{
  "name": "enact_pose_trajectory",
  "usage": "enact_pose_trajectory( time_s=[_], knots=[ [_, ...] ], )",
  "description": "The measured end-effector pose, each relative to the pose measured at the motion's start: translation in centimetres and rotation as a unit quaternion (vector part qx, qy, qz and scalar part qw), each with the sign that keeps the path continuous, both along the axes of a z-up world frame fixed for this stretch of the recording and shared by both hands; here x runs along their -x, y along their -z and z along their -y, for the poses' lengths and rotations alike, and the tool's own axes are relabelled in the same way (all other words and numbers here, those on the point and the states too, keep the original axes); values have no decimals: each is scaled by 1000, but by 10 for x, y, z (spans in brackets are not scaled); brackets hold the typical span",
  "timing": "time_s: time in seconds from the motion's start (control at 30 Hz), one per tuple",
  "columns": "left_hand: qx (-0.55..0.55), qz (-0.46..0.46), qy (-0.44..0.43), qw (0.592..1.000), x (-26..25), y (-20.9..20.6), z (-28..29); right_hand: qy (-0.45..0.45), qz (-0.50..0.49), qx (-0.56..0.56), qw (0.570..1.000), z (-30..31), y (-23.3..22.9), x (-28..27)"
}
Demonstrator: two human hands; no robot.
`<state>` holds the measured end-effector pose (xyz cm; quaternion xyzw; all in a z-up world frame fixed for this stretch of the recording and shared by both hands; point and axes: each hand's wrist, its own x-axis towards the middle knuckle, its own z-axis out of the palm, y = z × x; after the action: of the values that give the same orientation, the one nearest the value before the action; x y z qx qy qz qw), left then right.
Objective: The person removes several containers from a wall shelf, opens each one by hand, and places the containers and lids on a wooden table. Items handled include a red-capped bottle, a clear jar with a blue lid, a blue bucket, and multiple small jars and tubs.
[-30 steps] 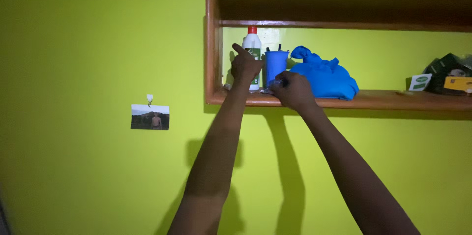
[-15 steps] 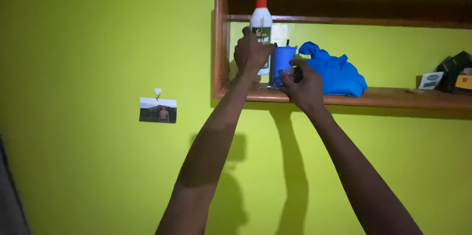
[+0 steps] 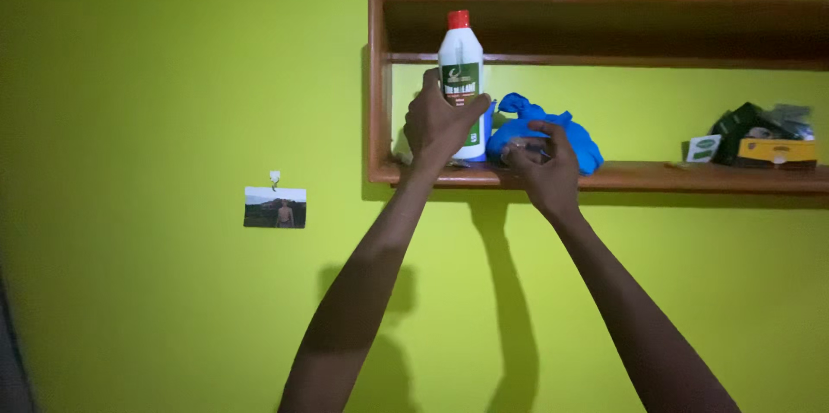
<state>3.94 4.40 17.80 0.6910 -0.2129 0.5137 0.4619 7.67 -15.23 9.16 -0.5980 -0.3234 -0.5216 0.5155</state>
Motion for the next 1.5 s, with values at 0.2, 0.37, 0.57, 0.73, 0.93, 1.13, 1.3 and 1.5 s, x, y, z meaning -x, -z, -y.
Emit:
enact_pose_trajectory(
  time_s=[0.2,0.37,0.57,0.73,0.93,1.13,1.3,1.5],
  knots=[
    [-1,-7,8,1000,17,6,-16,110,20,40,993,10,-13,-14],
    [-21,-66,20,997,34,26,-34,198,-62,113,972,-6,-13,-30],
    [-44,-30,51,997,41,57,-43,290,-104,175,935,-29,-29,-38],
    [-53,-23,121,991,40,83,-45,325,9,139,935,-32,-21,-26],
    [-64,-56,133,987,46,101,-19,154,136,-12,979,-24,-4,14],
    [-74,-44,162,983,56,121,30,126,3,-45,991,6,-25,77],
    [-116,-81,207,968,64,134,74,314,-71,125,939,42,-31,136],
    [-135,-54,309,940,73,166,131,545,-205,234,779,80,-23,187]
  ],
)
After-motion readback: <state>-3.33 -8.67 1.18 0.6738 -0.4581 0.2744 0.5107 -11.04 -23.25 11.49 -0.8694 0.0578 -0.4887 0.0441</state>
